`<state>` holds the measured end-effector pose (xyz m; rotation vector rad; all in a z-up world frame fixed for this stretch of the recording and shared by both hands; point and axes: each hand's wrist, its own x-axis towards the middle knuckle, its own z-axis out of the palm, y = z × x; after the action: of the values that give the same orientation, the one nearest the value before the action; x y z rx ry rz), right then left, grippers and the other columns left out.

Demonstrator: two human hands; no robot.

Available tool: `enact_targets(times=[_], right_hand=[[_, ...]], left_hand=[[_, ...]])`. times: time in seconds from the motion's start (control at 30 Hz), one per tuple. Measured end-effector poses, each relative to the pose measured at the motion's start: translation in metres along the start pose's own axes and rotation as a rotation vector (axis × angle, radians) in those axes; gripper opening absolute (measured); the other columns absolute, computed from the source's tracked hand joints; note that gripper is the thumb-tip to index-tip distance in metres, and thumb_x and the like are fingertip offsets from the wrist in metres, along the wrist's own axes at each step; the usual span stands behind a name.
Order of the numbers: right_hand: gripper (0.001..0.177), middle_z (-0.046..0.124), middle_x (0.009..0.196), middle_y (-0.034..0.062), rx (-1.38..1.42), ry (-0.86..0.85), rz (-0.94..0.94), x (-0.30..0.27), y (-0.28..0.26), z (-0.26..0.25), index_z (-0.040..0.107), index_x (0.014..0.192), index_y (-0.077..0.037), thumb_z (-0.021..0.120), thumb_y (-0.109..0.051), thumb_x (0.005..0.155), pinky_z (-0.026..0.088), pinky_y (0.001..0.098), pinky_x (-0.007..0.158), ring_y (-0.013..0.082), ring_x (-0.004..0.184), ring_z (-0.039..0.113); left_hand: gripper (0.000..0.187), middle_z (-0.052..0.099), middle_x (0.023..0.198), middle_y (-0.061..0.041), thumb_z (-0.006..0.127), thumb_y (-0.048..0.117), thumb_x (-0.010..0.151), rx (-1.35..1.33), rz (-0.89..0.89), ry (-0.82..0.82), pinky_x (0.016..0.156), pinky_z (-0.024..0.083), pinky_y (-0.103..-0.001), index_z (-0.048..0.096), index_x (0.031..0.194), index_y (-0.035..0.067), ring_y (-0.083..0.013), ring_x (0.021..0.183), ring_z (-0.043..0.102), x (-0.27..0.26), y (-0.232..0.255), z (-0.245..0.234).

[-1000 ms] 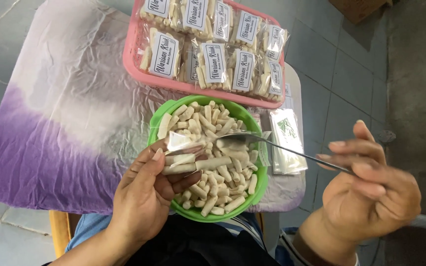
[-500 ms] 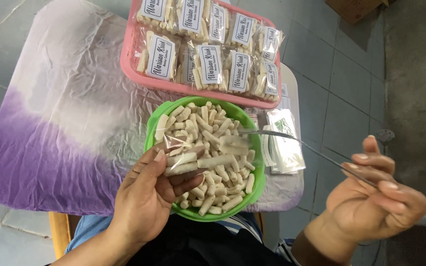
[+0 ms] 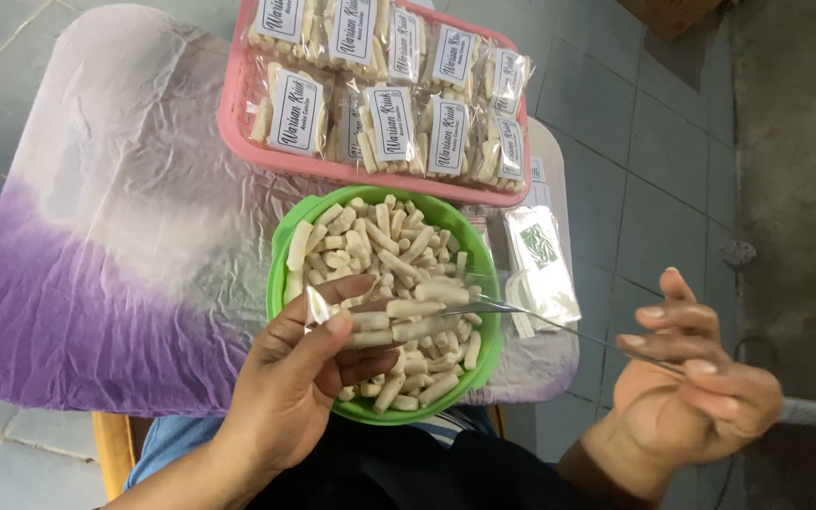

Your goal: Packaging small white snacks from a bowl into individual plastic bags using a spoon.

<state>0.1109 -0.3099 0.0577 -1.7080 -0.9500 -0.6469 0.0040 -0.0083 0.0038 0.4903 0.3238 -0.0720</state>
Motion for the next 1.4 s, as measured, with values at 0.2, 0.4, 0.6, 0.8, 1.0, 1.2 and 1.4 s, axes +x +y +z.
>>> enact_targets(times=[0.2,0.4,0.6,0.8,1.0,1.2,1.4], right_hand=[[0.007,0.061,0.086,0.0044,-0.081,0.017,0.016,-0.005,-0.002,-0.012,0.039,0.118,-0.026,0.041,-0.033,0.12,0.046,0.0589,0.139,0.0229,0.114,0.063],[0.015,0.066,0.083,0.0014,0.035,-0.01,0.012,-0.008,-0.005,0.001,0.047,0.116,-0.029,0.05,-0.043,0.113,0.044,0.0562,0.136,0.0189,0.113,0.066],[0.023,0.067,0.08,0.0024,0.011,0.008,0.019,-0.007,-0.011,0.021,0.047,0.115,-0.028,0.046,-0.051,0.115,0.045,0.0569,0.134,0.0185,0.11,0.066],[0.021,0.067,0.084,0.0001,0.02,0.051,0.033,-0.01,-0.011,0.006,0.05,0.114,-0.03,0.053,-0.05,0.113,0.048,0.0546,0.136,0.0166,0.112,0.068],[0.013,0.058,0.081,0.0042,-0.197,0.03,-0.056,-0.015,-0.008,-0.016,0.033,0.117,-0.027,0.035,-0.04,0.12,0.046,0.0604,0.135,0.0246,0.112,0.06],[0.009,0.065,0.084,-0.0003,-0.028,0.091,0.032,-0.015,-0.009,0.007,0.045,0.117,-0.03,0.047,-0.039,0.115,0.047,0.0541,0.136,0.0187,0.116,0.065],[0.015,0.065,0.085,0.0028,-0.009,0.103,0.005,-0.016,-0.008,0.008,0.041,0.113,-0.028,0.05,-0.04,0.113,0.046,0.0572,0.136,0.0219,0.115,0.064]], left_hand=[[0.032,0.074,0.111,-0.025,0.055,0.005,0.098,-0.041,0.029,0.02,0.085,0.061,-0.046,0.064,0.126,-0.008,-0.0339,0.094,0.074,-0.003,-0.004,-0.002],[0.026,0.074,0.104,-0.023,0.058,0.001,0.097,-0.034,-0.013,0.015,0.083,0.063,-0.047,0.065,0.121,-0.007,-0.0291,0.082,0.072,-0.002,-0.017,-0.005],[0.043,0.076,0.115,-0.026,0.058,0.0,0.094,0.049,-0.045,0.022,0.082,0.063,-0.042,0.065,0.136,-0.008,-0.0316,0.094,0.073,-0.004,-0.01,0.009],[0.038,0.073,0.1,-0.021,0.059,0.0,0.096,0.045,-0.023,0.028,0.08,0.064,-0.041,0.067,0.133,-0.006,-0.0267,0.082,0.072,-0.003,-0.01,0.002],[0.04,0.075,0.107,-0.027,0.057,0.0,0.095,-0.015,-0.037,0.066,0.08,0.062,-0.044,0.065,0.133,-0.007,-0.0323,0.084,0.074,-0.005,-0.01,0.004],[0.023,0.075,0.102,-0.024,0.06,-0.002,0.096,-0.043,-0.044,0.034,0.082,0.064,-0.046,0.067,0.118,-0.006,-0.0331,0.084,0.075,-0.002,-0.024,-0.002],[0.025,0.072,0.1,-0.022,0.062,-0.004,0.093,-0.085,-0.026,0.091,0.084,0.064,-0.052,0.065,0.118,-0.003,-0.0333,0.083,0.072,-0.003,-0.028,-0.007]])
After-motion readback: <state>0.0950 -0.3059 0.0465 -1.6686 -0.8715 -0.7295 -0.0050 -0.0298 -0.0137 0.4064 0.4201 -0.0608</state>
